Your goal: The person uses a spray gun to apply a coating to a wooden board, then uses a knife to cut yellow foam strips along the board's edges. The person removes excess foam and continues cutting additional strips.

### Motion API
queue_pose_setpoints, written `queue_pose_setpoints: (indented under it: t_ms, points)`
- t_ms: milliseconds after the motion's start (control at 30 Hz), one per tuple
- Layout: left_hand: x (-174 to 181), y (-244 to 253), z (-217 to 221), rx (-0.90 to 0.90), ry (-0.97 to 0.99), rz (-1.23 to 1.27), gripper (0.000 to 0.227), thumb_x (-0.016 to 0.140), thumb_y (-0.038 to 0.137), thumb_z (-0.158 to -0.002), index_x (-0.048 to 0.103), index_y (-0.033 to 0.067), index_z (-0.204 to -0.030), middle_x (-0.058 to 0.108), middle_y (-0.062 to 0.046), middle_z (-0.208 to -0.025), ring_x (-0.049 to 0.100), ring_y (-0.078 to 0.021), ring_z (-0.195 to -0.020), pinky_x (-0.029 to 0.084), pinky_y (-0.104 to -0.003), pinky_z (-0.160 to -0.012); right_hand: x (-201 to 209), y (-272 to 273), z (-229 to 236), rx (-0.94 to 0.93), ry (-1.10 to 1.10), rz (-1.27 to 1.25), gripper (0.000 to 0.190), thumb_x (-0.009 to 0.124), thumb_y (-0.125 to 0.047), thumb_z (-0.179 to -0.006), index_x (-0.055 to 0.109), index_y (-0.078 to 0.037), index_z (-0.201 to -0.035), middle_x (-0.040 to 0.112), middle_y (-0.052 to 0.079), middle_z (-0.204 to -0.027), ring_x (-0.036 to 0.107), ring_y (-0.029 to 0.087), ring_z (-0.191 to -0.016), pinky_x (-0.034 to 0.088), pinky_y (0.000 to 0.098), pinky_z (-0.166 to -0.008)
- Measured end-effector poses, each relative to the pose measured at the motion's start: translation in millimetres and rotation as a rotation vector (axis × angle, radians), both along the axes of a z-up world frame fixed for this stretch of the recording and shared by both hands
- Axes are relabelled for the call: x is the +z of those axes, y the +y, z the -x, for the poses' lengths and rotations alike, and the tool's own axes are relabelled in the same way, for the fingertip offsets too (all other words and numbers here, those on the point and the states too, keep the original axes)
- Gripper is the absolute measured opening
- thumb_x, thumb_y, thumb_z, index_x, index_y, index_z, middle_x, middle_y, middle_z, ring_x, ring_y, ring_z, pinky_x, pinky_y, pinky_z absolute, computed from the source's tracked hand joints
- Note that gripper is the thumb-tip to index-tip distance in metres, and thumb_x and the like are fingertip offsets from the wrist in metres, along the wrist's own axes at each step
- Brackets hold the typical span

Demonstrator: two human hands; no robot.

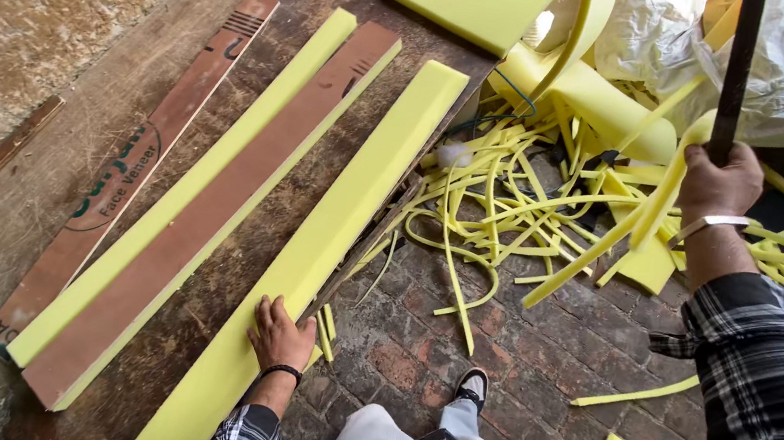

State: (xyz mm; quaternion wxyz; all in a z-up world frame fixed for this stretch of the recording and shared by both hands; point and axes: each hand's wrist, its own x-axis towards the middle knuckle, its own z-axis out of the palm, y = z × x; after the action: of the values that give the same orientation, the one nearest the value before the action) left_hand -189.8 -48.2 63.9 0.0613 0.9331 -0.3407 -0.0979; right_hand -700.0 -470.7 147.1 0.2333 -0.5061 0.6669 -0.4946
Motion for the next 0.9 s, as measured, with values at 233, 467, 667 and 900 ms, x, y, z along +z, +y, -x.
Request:
queue_pose_setpoints:
  t_ms: [233, 467, 667, 900]
  points:
    - [-5, -105, -2, -0.107, 0.043, -0.011, 0.080, 0.068, 0.044, -0.091, 0.033, 0.0119, -0.155, 0.021, -0.013, -0.168, 0.019, -0.0291, -0.156, 0.016, -0.054, -0.125, -17, -32, -5, 0.271, -0.091, -0.102, 0.058, 0.083, -0.012, -0.091, 0.062, -0.013, -0.146, 0.073, 0.005, -0.119, 0.069, 0.012, -0.102, 0.055, 0.0264, -0.091]
    - [9, -184, -33, 0.018, 0.087, -0.052, 0.082, 0.073, 0.047, -0.091, 0.032, 0.0195, -0.156, 0.034, -0.009, -0.165, 0.026, -0.0266, -0.156, 0.023, -0.056, -0.123, -84, 50, -92, 0.332, -0.334, -0.557, 0.057, 0.077, -0.018, -0.089, 0.060, -0.017, -0.144, 0.072, 0.009, -0.122, 0.067, 0.017, -0.095, 0.056, 0.0301, -0.083]
    - [17, -206, -65, 0.087, 0.273, -0.146, 0.115, 0.094, 0.038, -0.072, 0.025, 0.0151, -0.161, 0.046, -0.016, -0.156, 0.045, -0.0352, -0.143, 0.036, -0.053, -0.118, -88, 80, -131, 0.499, -0.321, -0.591, 0.045, 0.082, -0.018, -0.089, 0.072, -0.002, -0.130, 0.073, 0.005, -0.096, 0.058, 0.008, -0.072, 0.048, 0.0240, -0.064]
    - [-18, -208, -93, 0.073, 0.486, -0.076, 0.101, 0.101, 0.026, -0.051, 0.059, -0.0022, -0.139, 0.071, -0.022, -0.133, 0.071, -0.0331, -0.120, 0.055, -0.043, -0.106, -76, 86, -146, 0.522, -0.420, -0.732, 0.031, 0.077, -0.021, -0.091, 0.072, -0.004, -0.116, 0.055, 0.000, -0.068, 0.040, 0.008, -0.049, 0.030, 0.0282, -0.042]
